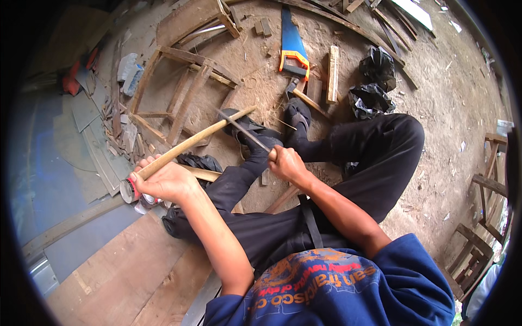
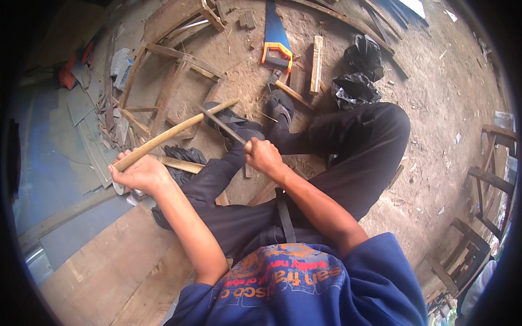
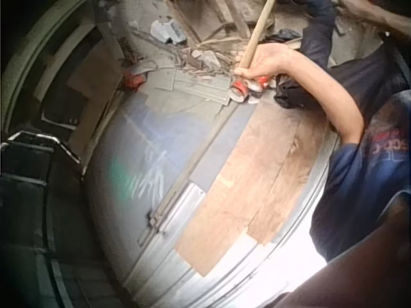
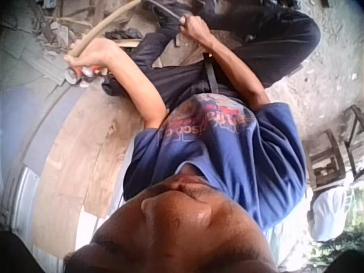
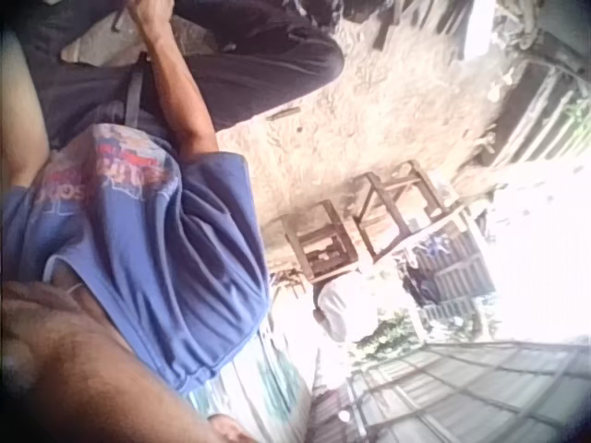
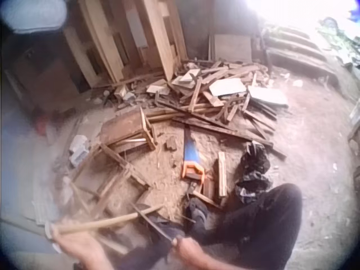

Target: The person sits on the floor and uses a metal file to shape a thin wooden stick. They repeatedly file the edges and ends of the stick, occasionally rotating it to work on different sides. The person also picks up and discards small wood shavings during the process.

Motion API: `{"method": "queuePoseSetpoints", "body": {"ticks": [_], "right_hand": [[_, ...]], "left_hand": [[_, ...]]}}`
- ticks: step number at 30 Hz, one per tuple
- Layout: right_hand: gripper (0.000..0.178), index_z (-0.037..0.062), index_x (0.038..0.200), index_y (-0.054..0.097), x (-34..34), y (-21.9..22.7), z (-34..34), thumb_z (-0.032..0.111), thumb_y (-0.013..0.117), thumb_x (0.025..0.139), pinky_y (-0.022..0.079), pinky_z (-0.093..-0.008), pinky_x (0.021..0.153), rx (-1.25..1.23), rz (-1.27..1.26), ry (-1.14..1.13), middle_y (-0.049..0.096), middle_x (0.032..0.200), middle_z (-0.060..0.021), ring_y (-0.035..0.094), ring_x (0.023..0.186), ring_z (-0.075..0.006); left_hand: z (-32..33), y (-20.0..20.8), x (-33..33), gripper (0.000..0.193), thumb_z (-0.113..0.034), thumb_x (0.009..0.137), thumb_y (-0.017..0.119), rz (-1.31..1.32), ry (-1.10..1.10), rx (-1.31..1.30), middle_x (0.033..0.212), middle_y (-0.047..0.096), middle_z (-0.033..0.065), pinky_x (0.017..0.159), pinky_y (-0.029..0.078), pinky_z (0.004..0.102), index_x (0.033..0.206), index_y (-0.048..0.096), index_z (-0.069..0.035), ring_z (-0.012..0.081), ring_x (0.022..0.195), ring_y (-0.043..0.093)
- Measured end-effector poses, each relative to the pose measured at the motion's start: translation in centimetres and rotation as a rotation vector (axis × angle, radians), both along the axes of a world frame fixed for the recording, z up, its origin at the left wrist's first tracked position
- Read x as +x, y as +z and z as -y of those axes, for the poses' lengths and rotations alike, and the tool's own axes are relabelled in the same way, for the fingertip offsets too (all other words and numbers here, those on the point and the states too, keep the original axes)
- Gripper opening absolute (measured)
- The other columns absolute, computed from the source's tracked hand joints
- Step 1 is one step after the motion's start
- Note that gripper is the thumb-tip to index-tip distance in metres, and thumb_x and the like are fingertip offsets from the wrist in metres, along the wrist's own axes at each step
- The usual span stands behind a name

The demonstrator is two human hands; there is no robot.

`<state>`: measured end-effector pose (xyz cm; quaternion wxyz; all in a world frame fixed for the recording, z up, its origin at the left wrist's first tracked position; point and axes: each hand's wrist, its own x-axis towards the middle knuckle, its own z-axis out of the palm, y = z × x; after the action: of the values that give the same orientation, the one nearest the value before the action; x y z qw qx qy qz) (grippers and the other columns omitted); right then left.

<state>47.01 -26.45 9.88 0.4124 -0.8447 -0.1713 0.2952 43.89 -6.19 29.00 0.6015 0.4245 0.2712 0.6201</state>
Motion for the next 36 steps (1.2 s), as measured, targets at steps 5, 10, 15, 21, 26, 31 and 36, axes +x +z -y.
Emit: {"method": "queuePoseSetpoints", "body": {"ticks": [5, 10, 15, 21, 26, 31, 36], "right_hand": [[0.023, 0.0008, 0.093, 0.063, 0.4, 0.8, 0.2, 0.020, 0.064, 0.079, 0.054, -0.0531, 0.079, -0.010, -0.014, -0.009, 0.067, 0.085, -0.0281, 0.066, 0.086, -0.0468], [0.026, -0.0005, 0.093, 0.062, 1.0, -2.2, 0.4, 0.020, 0.066, 0.078, 0.053, -0.0535, 0.080, -0.097, -0.077, -0.092, 0.068, 0.086, -0.0285, 0.066, 0.088, -0.0475], [0.026, -0.0012, 0.092, 0.065, 0.1, -0.4, -0.3, 0.021, 0.066, 0.078, 0.053, -0.0522, 0.081, -0.051, -0.043, -0.014, 0.067, 0.088, -0.0296, 0.066, 0.090, -0.0473], [0.026, -0.0018, 0.093, 0.064, 1.0, -1.5, 0.0, 0.020, 0.066, 0.079, 0.053, -0.0522, 0.082, -0.061, -0.079, -0.024, 0.067, 0.092, -0.0303, 0.065, 0.091, -0.0470], [0.028, -0.0022, 0.096, 0.065, 1.7, -3.9, 0.4, 0.020, 0.065, 0.079, 0.053, -0.0514, 0.084, -0.065, -0.122, -0.017, 0.067, 0.090, -0.0306, 0.065, 0.093, -0.0463], [0.029, -0.0017, 0.098, 0.065, 0.6, -5.8, 0.1, 0.021, 0.066, 0.080, 0.053, -0.0517, 0.086, -0.153, -0.152, -0.119, 0.067, 0.093, -0.0304, 0.066, 0.094, -0.0460], [0.030, -0.0027, 0.097, 0.066, 0.8, -5.7, 0.6, 0.022, 0.065, 0.081, 0.052, -0.0505, 0.084, -0.131, -0.115, -0.076, 0.068, 0.095, -0.0303, 0.066, 0.095, -0.0464]], "left_hand": [[-0.7, -0.8, -0.6, 0.031, -0.041, 0.090, 0.058, 0.014, -0.048, 0.034, 0.080, 0.045, -0.0017, 0.076, 0.037, 0.0315, 0.081, 0.044, -0.015, 0.0139, 0.078, 0.044], [-0.4, -0.4, -0.1, 0.034, -0.043, 0.091, 0.058, 0.004, -0.011, 0.021, 0.077, 0.043, -0.0019, 0.076, 0.036, 0.0316, 0.079, 0.042, -0.016, 0.0143, 0.077, 0.043], [-0.6, -0.8, -0.9, 0.032, -0.043, 0.090, 0.058, 0.007, 0.002, 0.007, 0.079, 0.048, -0.0016, 0.076, 0.037, 0.0317, 0.079, 0.046, -0.015, 0.0154, 0.078, 0.046], [-0.9, -1.1, -0.9, 0.033, -0.044, 0.090, 0.058, 0.018, -0.009, 0.045, 0.080, 0.047, -0.0018, 0.075, 0.038, 0.0320, 0.080, 0.045, -0.015, 0.0155, 0.077, 0.045], [-1.1, -0.9, -0.8, 0.031, -0.042, 0.091, 0.057, 0.014, -0.043, 0.027, 0.082, 0.046, -0.0020, 0.076, 0.037, 0.0321, 0.081, 0.043, -0.016, 0.0140, 0.081, 0.044], [-1.1, -0.9, -0.5, 0.031, -0.042, 0.093, 0.055, 0.008, -0.021, -0.005, 0.082, 0.042, -0.0014, 0.077, 0.037, 0.0316, 0.083, 0.042, -0.015, 0.0137, 0.080, 0.042], [-0.8, -0.8, -0.2, 0.033, -0.043, 0.094, 0.053, 0.011, -0.026, 0.004, 0.087, 0.047, 0.0004, 0.081, 0.037, 0.0325, 0.086, 0.044, -0.012, 0.0139, 0.085, 0.047]]}}
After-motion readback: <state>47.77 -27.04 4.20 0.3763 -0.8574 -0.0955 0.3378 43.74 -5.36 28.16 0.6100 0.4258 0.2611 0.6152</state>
